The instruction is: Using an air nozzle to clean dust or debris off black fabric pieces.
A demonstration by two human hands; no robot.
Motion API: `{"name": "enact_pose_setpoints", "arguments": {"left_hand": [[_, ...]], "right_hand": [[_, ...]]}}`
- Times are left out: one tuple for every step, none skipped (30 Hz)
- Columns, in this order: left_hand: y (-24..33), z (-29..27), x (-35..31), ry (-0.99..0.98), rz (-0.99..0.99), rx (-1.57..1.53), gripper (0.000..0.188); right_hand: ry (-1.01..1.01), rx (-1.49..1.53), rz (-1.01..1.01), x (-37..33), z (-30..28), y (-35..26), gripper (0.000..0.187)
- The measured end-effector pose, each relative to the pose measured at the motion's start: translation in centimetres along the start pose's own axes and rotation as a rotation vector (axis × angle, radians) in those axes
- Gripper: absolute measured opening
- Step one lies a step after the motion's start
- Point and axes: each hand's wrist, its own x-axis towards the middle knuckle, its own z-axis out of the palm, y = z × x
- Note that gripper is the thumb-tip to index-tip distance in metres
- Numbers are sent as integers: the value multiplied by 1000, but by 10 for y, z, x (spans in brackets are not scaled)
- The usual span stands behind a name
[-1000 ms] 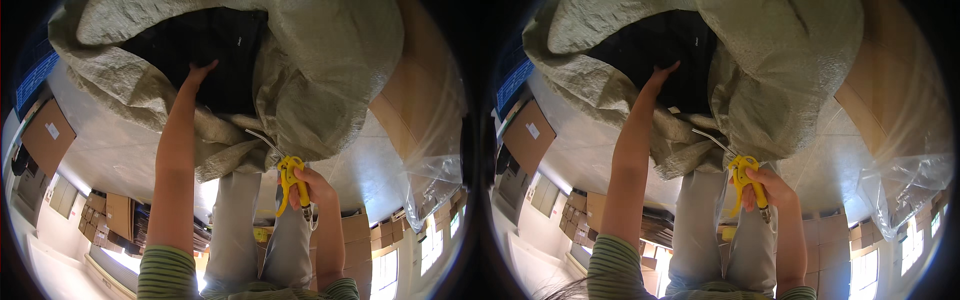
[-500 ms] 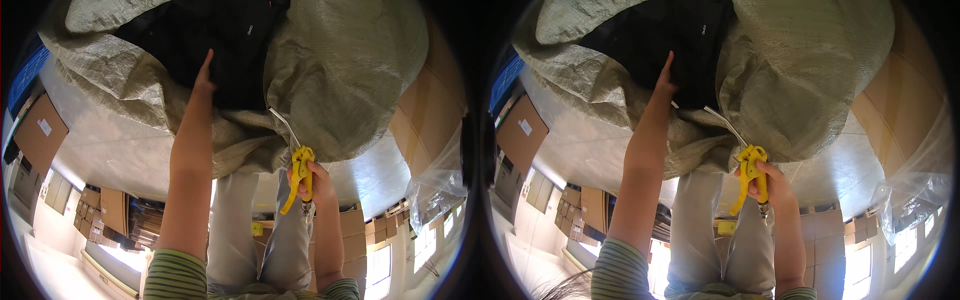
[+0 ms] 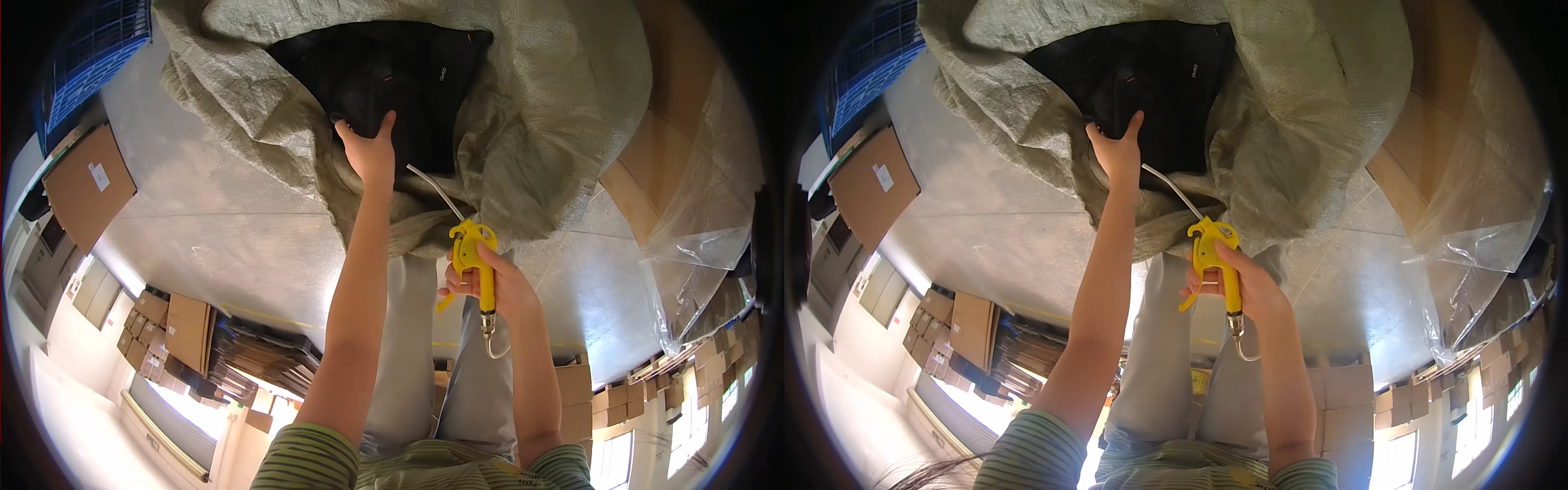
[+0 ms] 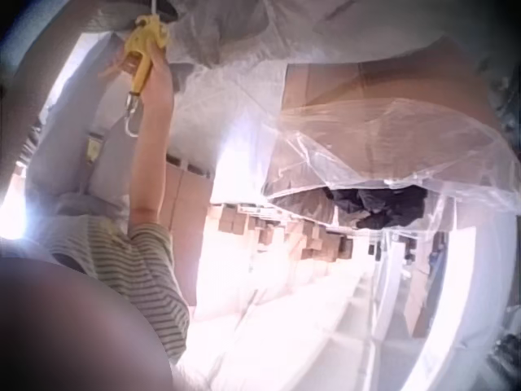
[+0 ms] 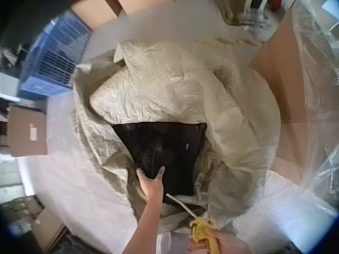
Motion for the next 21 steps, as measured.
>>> {"name": "enact_pose_setpoints", "arguments": {"left_hand": [[11,-12,-7,11,15,3,88],[21,-23,-13,-32,103,-83,88],[30,-34,-20,-78,184,-165,89],[41,-44,-26,-99,221,-182,93],[46,-52,-28,-95,228,-178,93],[52,-63,-25,-131,347,-183,93],[59,-74,-22,-169,465,-188,95],[62,-80,-16,-225,510,-178,94],[66,-86,-14,-221,519,-177,94],[70,-92,-13,-300,517,-195,90],[74,-96,-12,-381,514,-213,86],[71,-105,-3,-369,525,-205,86],[66,-111,4,-397,447,-209,80],[60,-118,8,-424,369,-212,74],[60,-120,7,-427,375,-209,74],[59,-123,6,-434,118,-373,68],[58,-127,5,-434,-142,-531,62],[59,-128,-2,-456,-185,-663,55],[60,-126,-7,-464,-187,-661,55],[61,-124,-12,-481,-213,-735,54],[60,-127,-12,-488,-228,-809,53]], "right_hand": [[88,-88,-49,1,7,0,51],[71,-87,-54,3,10,-2,51],[248,-261,-75,2,12,-4,50],[427,-434,-98,0,14,-6,50],[418,-432,-100,-6,15,-8,50],[352,-556,-34,-11,19,-13,49],[286,-680,30,-15,24,-16,49],[412,-735,-123,-17,32,-15,47],[405,-735,-129,-20,34,-19,47],[488,-640,-166,-21,33,-25,43],[570,-541,-202,-23,34,-29,40],[466,-570,-126,-28,48,-33,39],[455,-569,-129,-28,55,-33,39],[465,-667,-211,-28,61,-33,39],[483,-761,-296,-27,65,-34,40],[482,-756,-300,-29,69,-37,40],[454,-801,-205,-31,73,-41,40],[433,-846,-107,-36,76,-46,41],[412,-888,-7,-40,76,-48,41],[394,-893,-105,-37,66,-43,42],[389,-892,-109,-36,66,-43,42]]}}
